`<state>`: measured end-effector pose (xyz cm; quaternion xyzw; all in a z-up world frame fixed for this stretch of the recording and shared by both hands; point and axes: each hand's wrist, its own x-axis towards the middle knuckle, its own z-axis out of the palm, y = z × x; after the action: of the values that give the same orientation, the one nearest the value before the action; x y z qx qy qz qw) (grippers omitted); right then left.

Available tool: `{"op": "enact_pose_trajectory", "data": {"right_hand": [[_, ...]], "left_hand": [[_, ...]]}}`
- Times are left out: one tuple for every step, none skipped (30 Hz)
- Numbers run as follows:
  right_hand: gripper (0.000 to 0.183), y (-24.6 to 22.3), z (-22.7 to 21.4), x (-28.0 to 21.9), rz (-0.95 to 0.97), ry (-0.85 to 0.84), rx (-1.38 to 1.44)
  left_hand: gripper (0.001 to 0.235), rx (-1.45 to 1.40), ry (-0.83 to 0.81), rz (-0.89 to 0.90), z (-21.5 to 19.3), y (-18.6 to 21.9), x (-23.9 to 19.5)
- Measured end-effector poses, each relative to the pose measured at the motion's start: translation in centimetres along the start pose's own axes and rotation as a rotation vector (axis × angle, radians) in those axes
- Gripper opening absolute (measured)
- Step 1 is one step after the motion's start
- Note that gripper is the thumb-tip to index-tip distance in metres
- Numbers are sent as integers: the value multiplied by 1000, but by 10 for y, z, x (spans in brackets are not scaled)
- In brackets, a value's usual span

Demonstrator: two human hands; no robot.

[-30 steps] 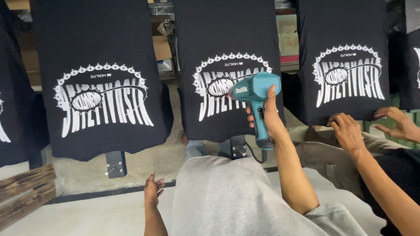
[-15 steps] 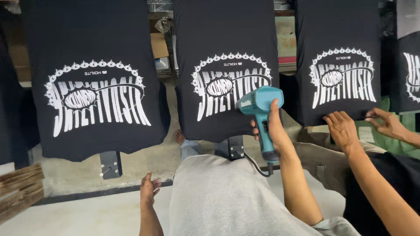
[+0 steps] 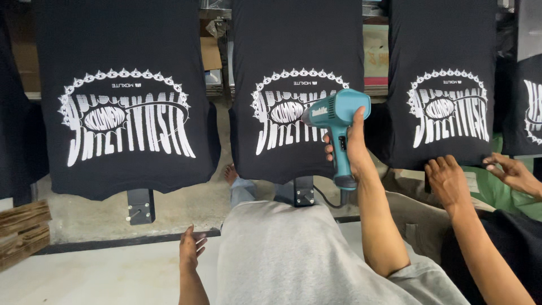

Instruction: The person uses a handheld heat gun to apply heat to a white graphic on black t-shirts laid out on heat press machines. They move the heat gun back and forth over the design on each shirt to ensure even heating.

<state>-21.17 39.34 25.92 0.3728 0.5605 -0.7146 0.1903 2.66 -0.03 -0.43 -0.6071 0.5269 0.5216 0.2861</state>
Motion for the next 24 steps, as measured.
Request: {"op": "enact_pose_trajectory", "data": {"right_hand": [[83,0,4,1,1,-1,-1],[82,0,8,2,-10,60,27],[81,1,12,2,-20,121,55],[81,2,10,3,-18,122,55],[78,4,9,3,0,111,37],[76,5,7,3,16,102,21],[76,6,3,2,17,104,23],[80,8,-1,1,14,48,1],[84,9,-5,-1,11,-8,-21],[84,14,-4,-2,10,-6,-20],[78,19,-2,-4,18,68,-6],[74,23,0,-6,25,143,12],[74,25,-5,-8,24,145,14],[79,26,-10,-10,36,65,-27],[86,27,-15,-12,48,-16,-68],[86,28,-17,-16,48,-11,-67],[84,30,-19,-19,60,0,-63],[83,31,-20,-22,72,8,-63],[83,33,-21,-21,72,8,-66],[79,36,-22,-19,63,91,-58],[76,39,-23,-18,54,174,-49],[76,36,-26,-17,53,175,-48],[79,34,-30,-16,54,109,-36],[84,31,-34,-15,55,41,-24]], "left_hand": [[39,-1,1,-1,0,0,1],[40,1,10,-10,0,-1,1],[41,3,19,-19,0,-3,1],[41,4,20,-21,1,-1,-1],[44,4,21,-18,1,0,-4],[47,4,20,-14,2,2,-7],[47,7,20,-14,1,4,-6],[46,11,13,-6,1,5,-6],[45,14,6,2,2,5,-6],[45,15,4,2,2,5,-4],[47,21,-13,16,3,5,-2],[50,28,-29,32,3,6,0],[50,31,-31,33,5,8,-2],[49,31,-26,29,6,10,-5],[48,31,-21,25,8,13,-7],[48,35,-23,25,9,15,-9],[48,42,-22,28,10,18,-10],[48,44,-18,30,11,20,-12],[48,42,-19,29,12,17,-7],[46,38,-8,33,12,15,-1],[44,34,3,37,12,13,4],[44,36,2,38,13,13,3],[45,40,-6,32,13,14,2],[45,44,-13,26,14,13,1]]}}
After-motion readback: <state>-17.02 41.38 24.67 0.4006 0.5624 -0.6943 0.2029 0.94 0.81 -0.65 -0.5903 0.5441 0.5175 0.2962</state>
